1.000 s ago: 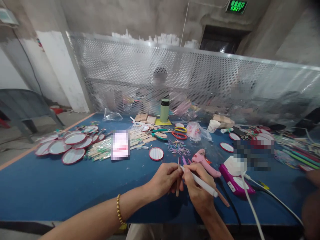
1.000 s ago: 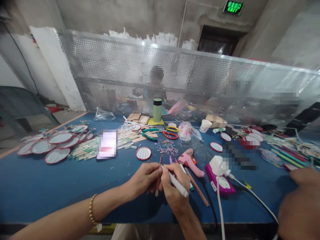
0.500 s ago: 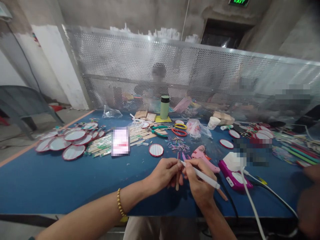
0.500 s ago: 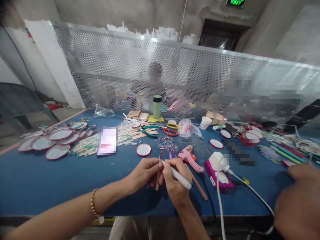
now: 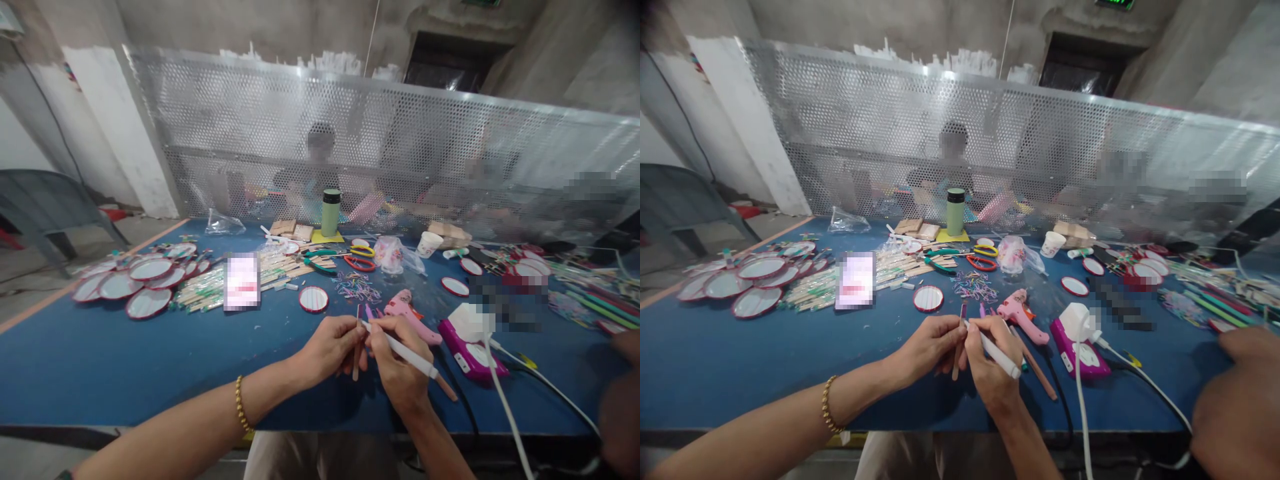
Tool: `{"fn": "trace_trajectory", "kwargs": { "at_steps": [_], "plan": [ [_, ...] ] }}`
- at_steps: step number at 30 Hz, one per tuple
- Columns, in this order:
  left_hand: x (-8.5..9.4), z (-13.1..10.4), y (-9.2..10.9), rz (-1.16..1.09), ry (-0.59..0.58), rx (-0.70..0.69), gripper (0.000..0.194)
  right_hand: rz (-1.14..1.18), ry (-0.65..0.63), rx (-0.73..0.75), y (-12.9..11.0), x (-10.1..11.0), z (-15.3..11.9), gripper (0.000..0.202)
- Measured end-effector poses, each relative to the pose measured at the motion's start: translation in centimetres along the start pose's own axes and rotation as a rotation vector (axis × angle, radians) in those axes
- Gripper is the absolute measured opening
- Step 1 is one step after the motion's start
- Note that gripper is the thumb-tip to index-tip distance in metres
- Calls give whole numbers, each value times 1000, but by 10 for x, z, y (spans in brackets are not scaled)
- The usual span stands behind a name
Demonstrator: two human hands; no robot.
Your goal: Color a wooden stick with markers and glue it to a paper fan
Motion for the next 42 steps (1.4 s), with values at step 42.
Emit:
{"fn": "trace_trajectory", "kwargs": {
  "at_steps": [42],
  "plan": [
    [0,-1,1,1,-15,3,60,11,31,-50,6,2,-1,16]
  ]
}}
Point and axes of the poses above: each hand's wrist, its own z-axis towards the middle knuckle, its own x-axis out of the back of the hand, y = z × x, the point moved 7 cm from there along z, towards the middle knuckle, and after that the axes turned 6 degrees about x, right-handed, at the moved point
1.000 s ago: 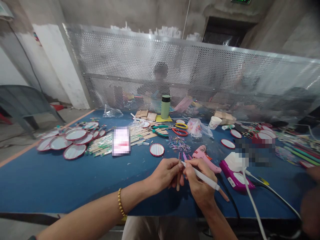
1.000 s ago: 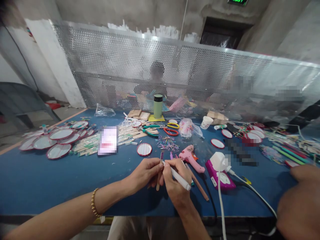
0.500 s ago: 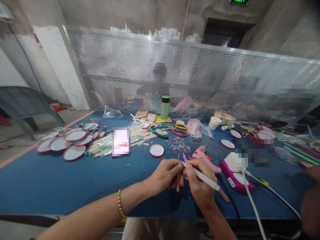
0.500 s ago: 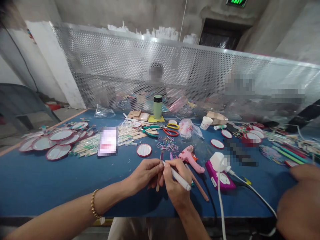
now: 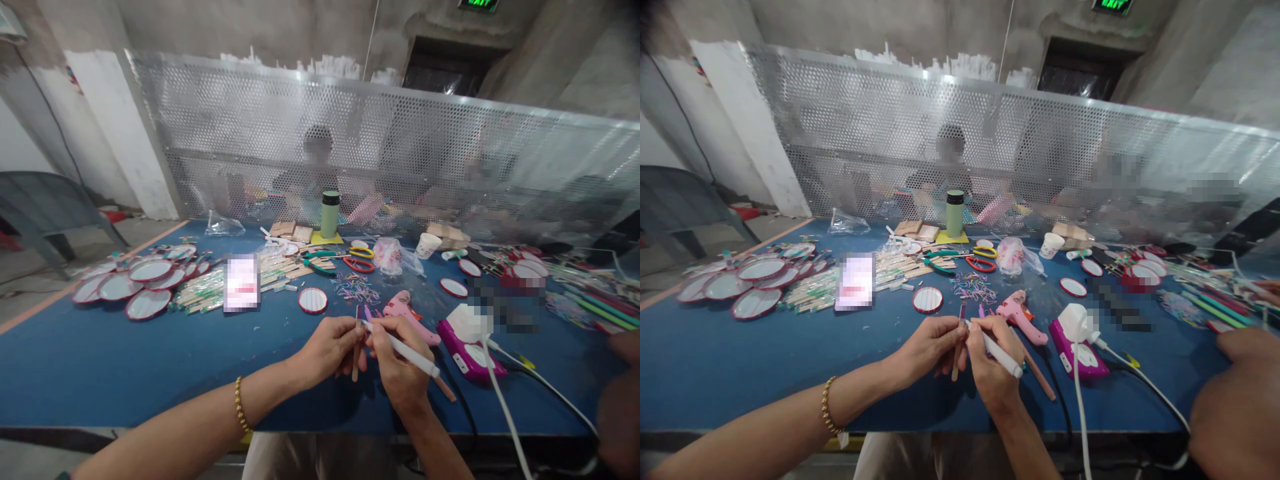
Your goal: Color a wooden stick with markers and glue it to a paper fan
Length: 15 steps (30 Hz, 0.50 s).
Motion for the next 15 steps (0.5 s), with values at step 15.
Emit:
{"fn": "trace_trajectory", "kwargs": {
  "at_steps": [15],
  "plan": [
    [0,-2,3,12,4,4,57,8,-16,8,-1,-1,-1,17]
  ]
}}
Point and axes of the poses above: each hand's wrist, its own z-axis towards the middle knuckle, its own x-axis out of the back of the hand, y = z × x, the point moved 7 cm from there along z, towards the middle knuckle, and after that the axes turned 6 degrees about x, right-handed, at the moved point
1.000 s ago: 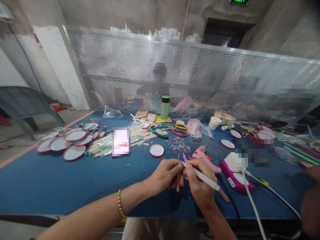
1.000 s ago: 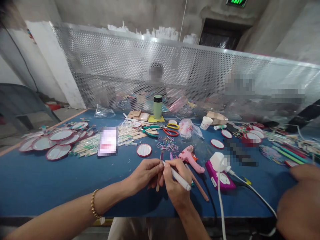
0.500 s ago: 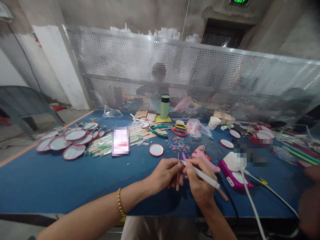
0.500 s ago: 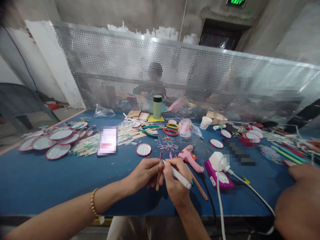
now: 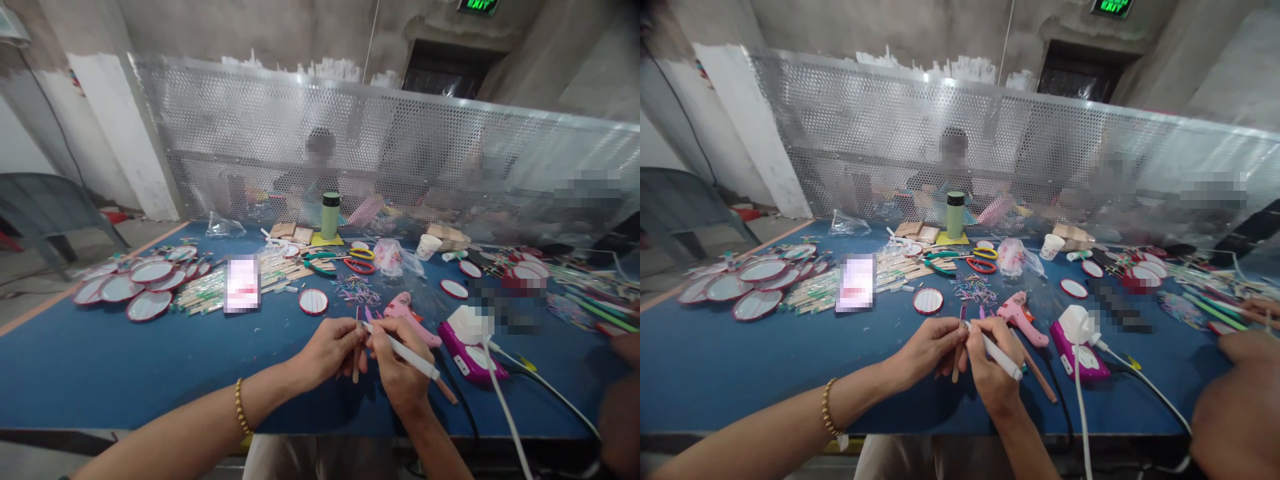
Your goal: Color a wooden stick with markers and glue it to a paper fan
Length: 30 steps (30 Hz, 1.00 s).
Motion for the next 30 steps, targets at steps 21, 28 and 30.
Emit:
{"fn": "trace_trajectory", "kwargs": {
  "at_steps": [21,28,30],
  "plan": [
    [0,3,-3,-7,14,-38,52,-11,-8,23,-3,0,-1,15],
    [0,1,-1,27,11,-29,52,-20,-38,38,-4,-1,-1,14],
    [0,1,-2,26,13,-25,53,-20,-41,49,-5,-1,-1,14]
  ]
}}
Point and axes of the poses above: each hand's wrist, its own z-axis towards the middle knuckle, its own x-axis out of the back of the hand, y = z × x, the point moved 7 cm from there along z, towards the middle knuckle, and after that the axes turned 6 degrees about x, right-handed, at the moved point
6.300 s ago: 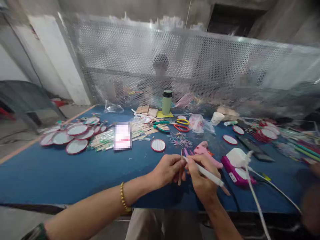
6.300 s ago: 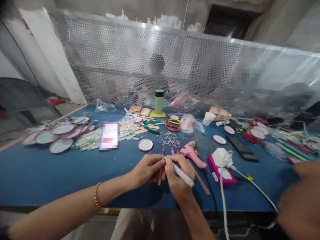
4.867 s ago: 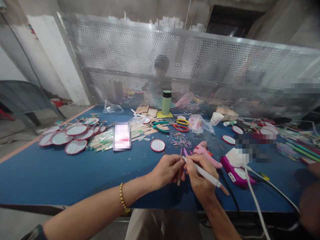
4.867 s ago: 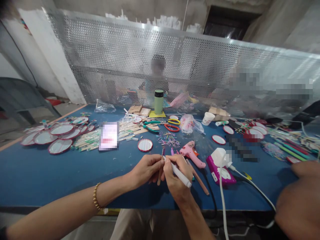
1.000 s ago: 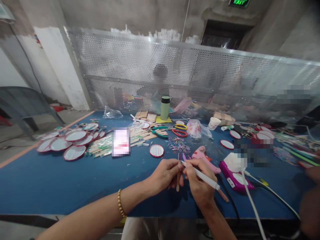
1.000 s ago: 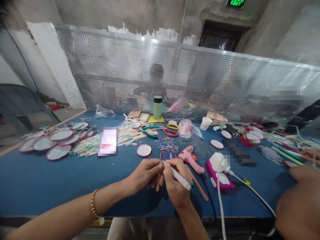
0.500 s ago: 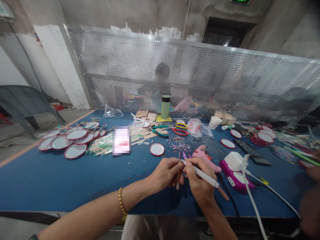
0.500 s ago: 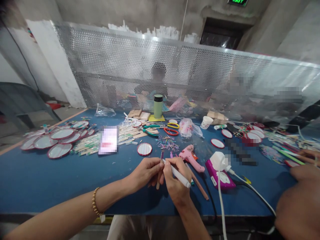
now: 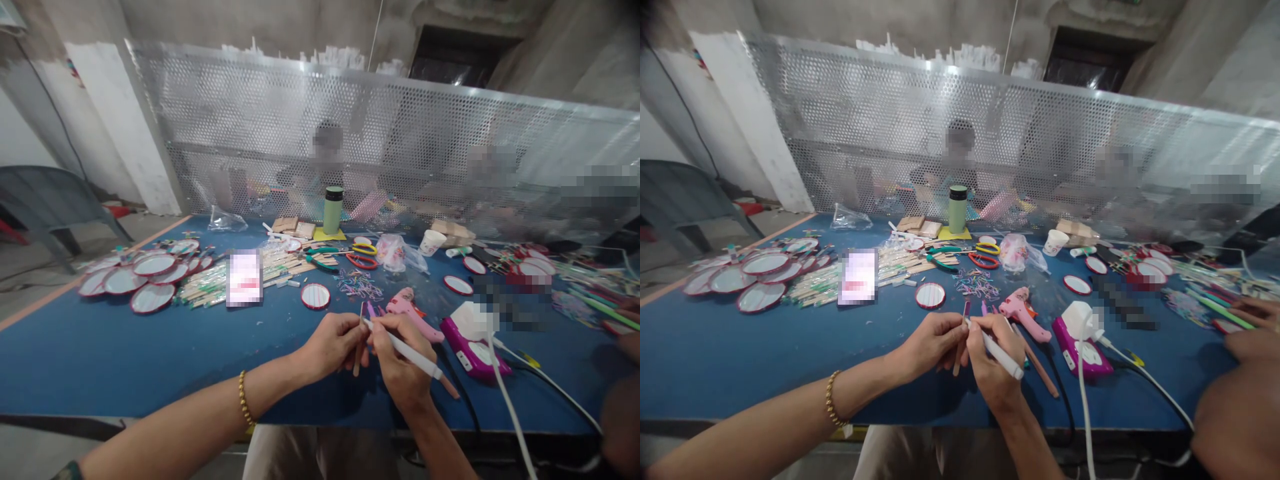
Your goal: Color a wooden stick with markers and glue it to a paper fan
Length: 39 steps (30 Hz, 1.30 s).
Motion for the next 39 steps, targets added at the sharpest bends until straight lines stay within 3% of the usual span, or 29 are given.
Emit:
{"fn": "trace_trajectory", "kwargs": {
  "at_steps": [22,39],
  "plan": [
    [0,-2,3,-14,-3,21,51,-8,10,-45,4,2,-1,15],
    [0,-1,2,-25,-1,20,51,4,16,0,-3,1,3,15]
  ]
}}
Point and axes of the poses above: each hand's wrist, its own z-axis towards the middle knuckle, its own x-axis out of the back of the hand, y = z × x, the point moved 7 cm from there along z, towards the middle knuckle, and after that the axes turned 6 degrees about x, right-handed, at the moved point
